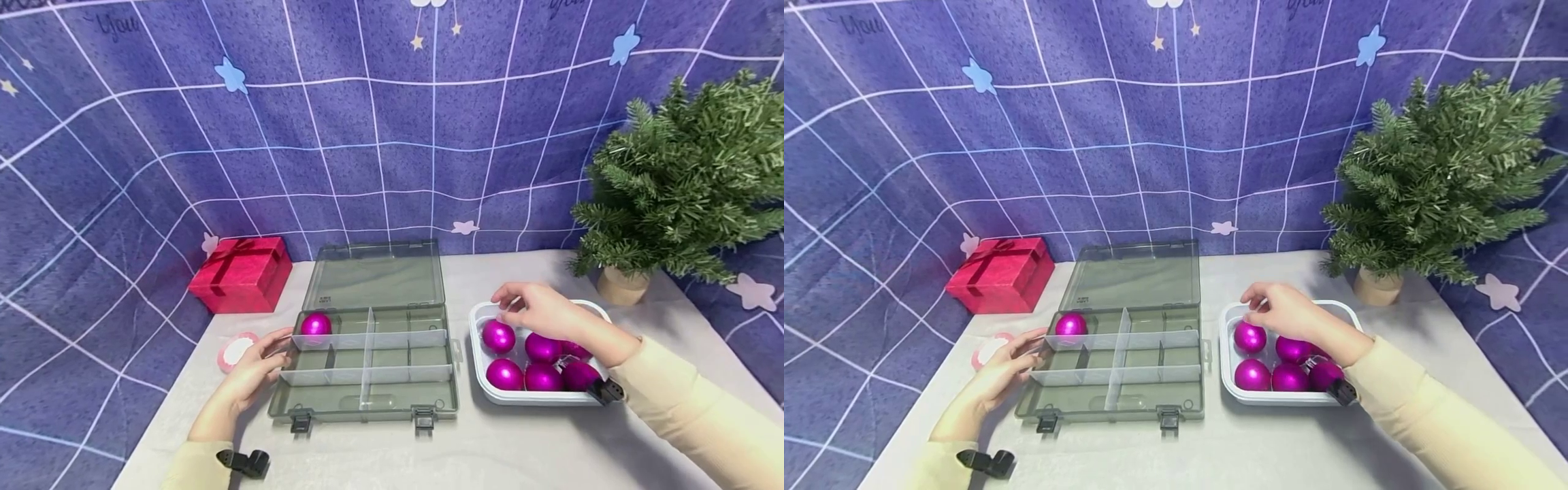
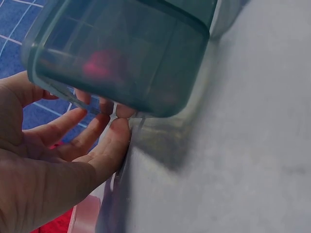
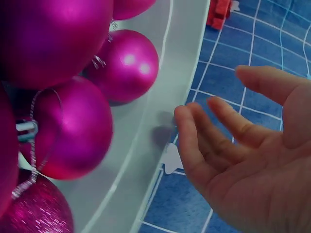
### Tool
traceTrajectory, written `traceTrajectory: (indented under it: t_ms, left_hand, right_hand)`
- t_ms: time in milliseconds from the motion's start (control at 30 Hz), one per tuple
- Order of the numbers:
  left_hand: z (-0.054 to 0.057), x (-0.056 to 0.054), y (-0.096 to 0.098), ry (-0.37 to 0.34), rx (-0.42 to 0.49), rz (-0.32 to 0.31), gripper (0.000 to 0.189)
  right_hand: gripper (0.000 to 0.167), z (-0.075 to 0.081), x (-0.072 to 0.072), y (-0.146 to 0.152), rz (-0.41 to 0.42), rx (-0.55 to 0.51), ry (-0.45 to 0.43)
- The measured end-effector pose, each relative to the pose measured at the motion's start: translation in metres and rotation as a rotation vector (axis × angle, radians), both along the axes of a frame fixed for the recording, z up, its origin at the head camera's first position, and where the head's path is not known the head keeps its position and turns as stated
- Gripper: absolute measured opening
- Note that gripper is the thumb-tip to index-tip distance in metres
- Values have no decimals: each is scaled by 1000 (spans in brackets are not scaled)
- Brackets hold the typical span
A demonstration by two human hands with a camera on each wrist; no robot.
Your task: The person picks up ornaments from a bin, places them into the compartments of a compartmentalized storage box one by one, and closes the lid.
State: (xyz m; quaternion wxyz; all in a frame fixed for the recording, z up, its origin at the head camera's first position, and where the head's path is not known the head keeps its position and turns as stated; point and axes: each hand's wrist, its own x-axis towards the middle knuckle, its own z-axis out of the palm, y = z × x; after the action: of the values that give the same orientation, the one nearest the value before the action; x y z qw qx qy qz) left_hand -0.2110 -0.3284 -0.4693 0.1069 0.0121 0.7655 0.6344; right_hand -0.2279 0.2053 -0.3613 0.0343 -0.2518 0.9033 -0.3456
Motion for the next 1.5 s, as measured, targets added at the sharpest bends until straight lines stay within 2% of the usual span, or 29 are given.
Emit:
traceTrajectory:
  t_ms: [133, 400, 500, 833, 1067, 1500]
  left_hand:
    - [0, 0, 2, -9, -5, -9, 69]
    - [0, 0, 3, -18, -22, -12, 69]
    - [-1, 1, 2, -20, -22, -12, 69]
    - [-4, 2, 5, -38, 2, -14, 70]
    - [-2, 2, 5, -25, -6, -15, 69]
    - [-1, 0, 0, 8, 5, 3, 66]
  right_hand:
    - [29, -4, 2, 5, -17, 22, -32]
    - [38, -4, 3, 10, -16, 144, -147]
    - [43, -5, 5, 8, -17, 179, -161]
    - [49, -17, 2, -2, -4, 252, -155]
    - [40, -18, -5, -9, 18, 267, -155]
    - [38, -22, -19, -17, 31, 366, -61]
